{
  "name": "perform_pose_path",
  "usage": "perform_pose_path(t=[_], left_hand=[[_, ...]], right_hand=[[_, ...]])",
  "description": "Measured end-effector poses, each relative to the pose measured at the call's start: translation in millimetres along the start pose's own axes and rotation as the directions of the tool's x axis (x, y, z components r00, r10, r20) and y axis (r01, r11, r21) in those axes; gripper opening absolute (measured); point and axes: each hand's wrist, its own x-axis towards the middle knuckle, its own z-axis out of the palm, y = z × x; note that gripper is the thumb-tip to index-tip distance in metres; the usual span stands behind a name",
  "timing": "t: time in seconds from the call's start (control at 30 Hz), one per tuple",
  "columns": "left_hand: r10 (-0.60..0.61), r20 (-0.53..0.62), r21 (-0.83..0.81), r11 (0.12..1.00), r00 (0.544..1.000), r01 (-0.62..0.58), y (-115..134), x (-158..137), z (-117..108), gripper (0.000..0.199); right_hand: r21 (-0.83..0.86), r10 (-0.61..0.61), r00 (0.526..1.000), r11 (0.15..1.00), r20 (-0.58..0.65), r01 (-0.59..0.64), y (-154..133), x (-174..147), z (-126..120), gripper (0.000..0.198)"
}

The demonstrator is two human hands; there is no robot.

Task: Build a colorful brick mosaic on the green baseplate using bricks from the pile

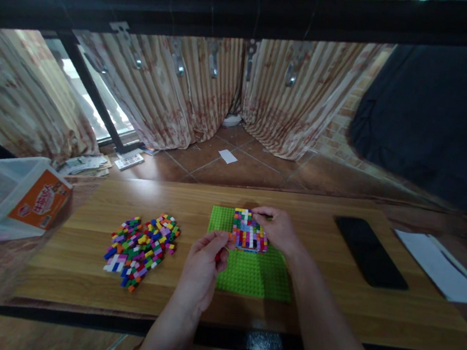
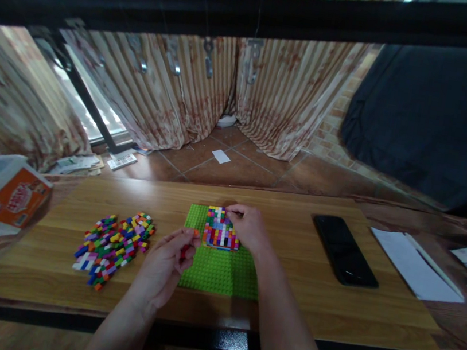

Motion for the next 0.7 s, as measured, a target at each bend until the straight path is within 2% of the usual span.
perform_pose_path(t=[0.13, 0.23, 0.33, 0.4, 0.47, 0.53, 0.7], left_hand=[[0.021, 0.008, 0.008, 1.0, 1.0, -0.021, -4, 1, 3, 0.033], [0.034, 0.022, 0.019, 0.999, 0.999, -0.034, -6, 1, 5, 0.032], [0.042, 0.04, 0.016, 0.999, 0.998, -0.043, -8, 2, 6, 0.032], [0.041, 0.053, 0.007, 0.999, 0.998, -0.041, -9, 2, 7, 0.033], [0.034, 0.068, -0.001, 0.999, 0.997, -0.034, -10, 2, 9, 0.033], [0.03, 0.078, -0.002, 1.0, 0.996, -0.03, -10, 1, 10, 0.033], [0.027, 0.108, -0.01, 1.0, 0.994, -0.026, -9, -1, 12, 0.032]], right_hand=[[-0.025, 0.002, 1.0, 1.0, -0.001, -0.002, -4, -4, 0, 0.019], [-0.041, -0.015, 0.994, 0.999, -0.104, 0.011, -12, -12, -3, 0.022], [-0.05, -0.082, 0.973, 0.996, -0.215, 0.073, -28, -25, -10, 0.025], [-0.009, -0.111, 0.981, 0.994, -0.159, 0.111, -41, -36, -15, 0.024], [0.085, -0.118, 0.993, 0.989, -0.003, 0.117, -53, -46, -18, 0.025], [0.131, -0.14, 0.985, 0.983, 0.1, 0.126, -61, -55, -19, 0.024], [0.112, -0.217, 0.964, 0.973, 0.156, 0.201, -62, -65, -15, 0.02]])
